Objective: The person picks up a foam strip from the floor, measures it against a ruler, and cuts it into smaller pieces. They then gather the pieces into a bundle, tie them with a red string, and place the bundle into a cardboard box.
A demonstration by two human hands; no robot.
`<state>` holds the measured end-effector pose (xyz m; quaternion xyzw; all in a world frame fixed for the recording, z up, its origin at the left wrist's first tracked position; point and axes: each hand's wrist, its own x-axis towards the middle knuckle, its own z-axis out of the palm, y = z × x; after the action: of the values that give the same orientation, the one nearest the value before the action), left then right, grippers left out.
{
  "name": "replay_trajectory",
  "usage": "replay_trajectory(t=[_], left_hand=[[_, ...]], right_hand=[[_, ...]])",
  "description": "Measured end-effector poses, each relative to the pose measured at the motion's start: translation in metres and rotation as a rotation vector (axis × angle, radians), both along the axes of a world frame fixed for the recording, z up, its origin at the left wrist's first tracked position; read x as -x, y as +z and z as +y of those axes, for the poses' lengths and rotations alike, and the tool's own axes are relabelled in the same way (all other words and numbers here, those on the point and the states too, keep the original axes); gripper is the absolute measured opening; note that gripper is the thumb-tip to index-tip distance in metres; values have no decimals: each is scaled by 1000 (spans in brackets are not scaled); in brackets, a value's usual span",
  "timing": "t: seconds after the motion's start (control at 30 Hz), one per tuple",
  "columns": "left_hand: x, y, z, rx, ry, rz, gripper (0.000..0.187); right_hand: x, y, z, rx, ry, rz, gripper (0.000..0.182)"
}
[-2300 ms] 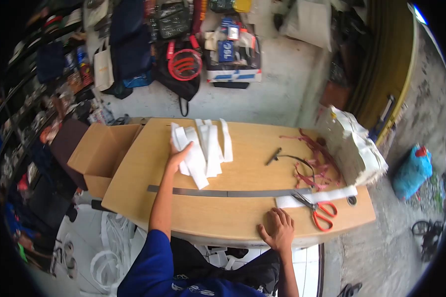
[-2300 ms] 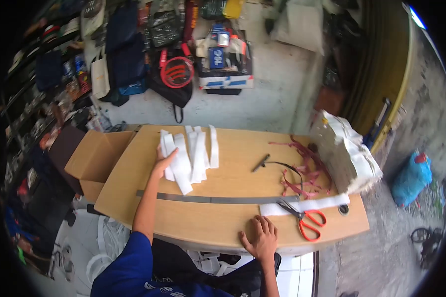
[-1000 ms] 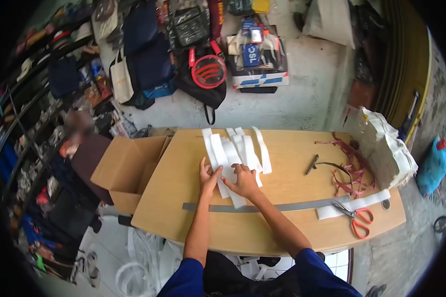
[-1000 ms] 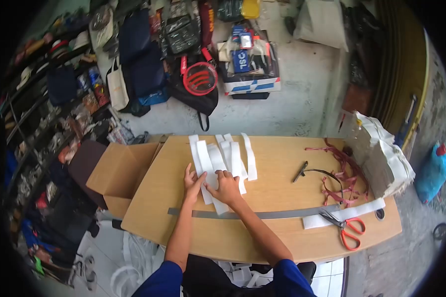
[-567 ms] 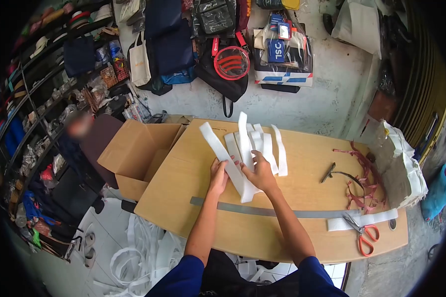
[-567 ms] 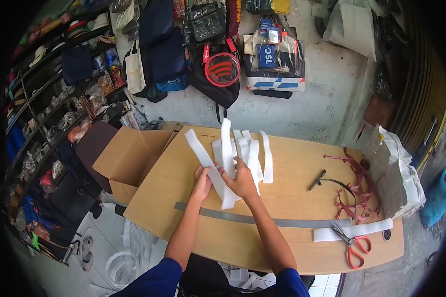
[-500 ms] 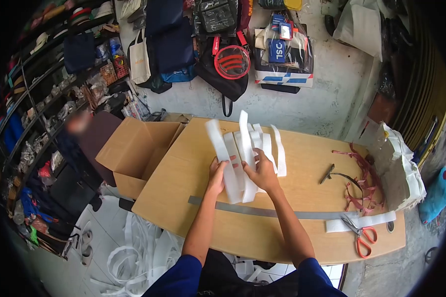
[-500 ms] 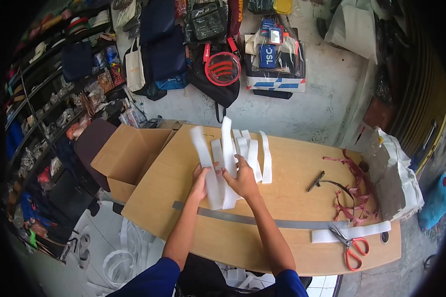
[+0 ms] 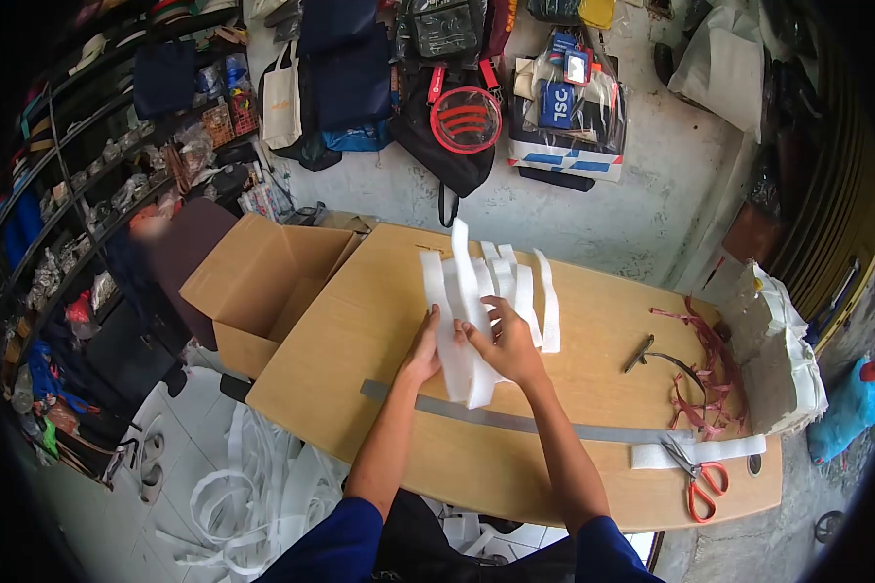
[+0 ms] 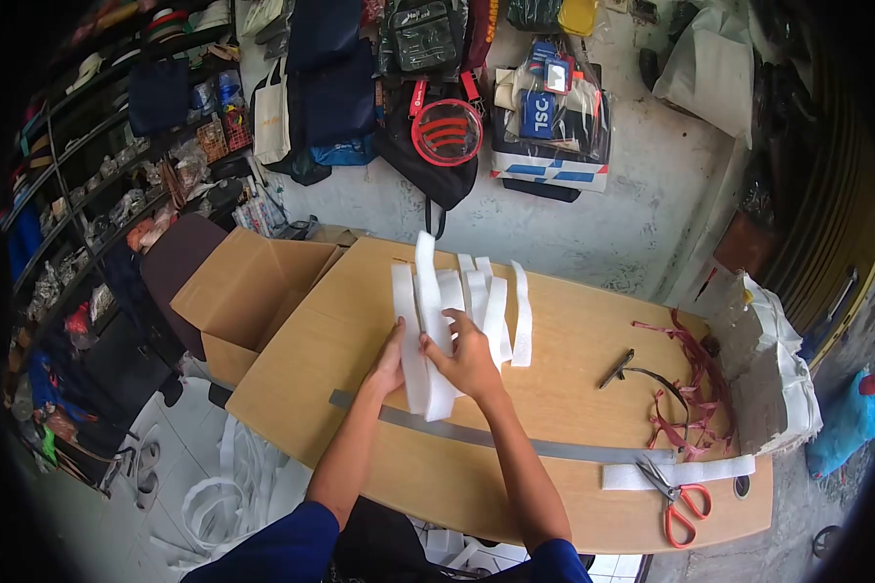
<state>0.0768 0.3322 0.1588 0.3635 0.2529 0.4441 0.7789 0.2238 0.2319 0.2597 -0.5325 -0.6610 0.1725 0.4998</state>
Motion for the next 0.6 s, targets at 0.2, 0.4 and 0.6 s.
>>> replay_trajectory(t=[0.2,0.4,0.6], left_hand=[[-13,1,-21,-35,3,111,60],[-12,19,-22,23,-33,-86,72],[-12,22,-26,42,47,-26,73]], right_hand=[[20,-21,-1,59,17,-135,56],[28,-25,-4,5,-80,-240,55],[30,-36,0,-45,-90,-206,56]])
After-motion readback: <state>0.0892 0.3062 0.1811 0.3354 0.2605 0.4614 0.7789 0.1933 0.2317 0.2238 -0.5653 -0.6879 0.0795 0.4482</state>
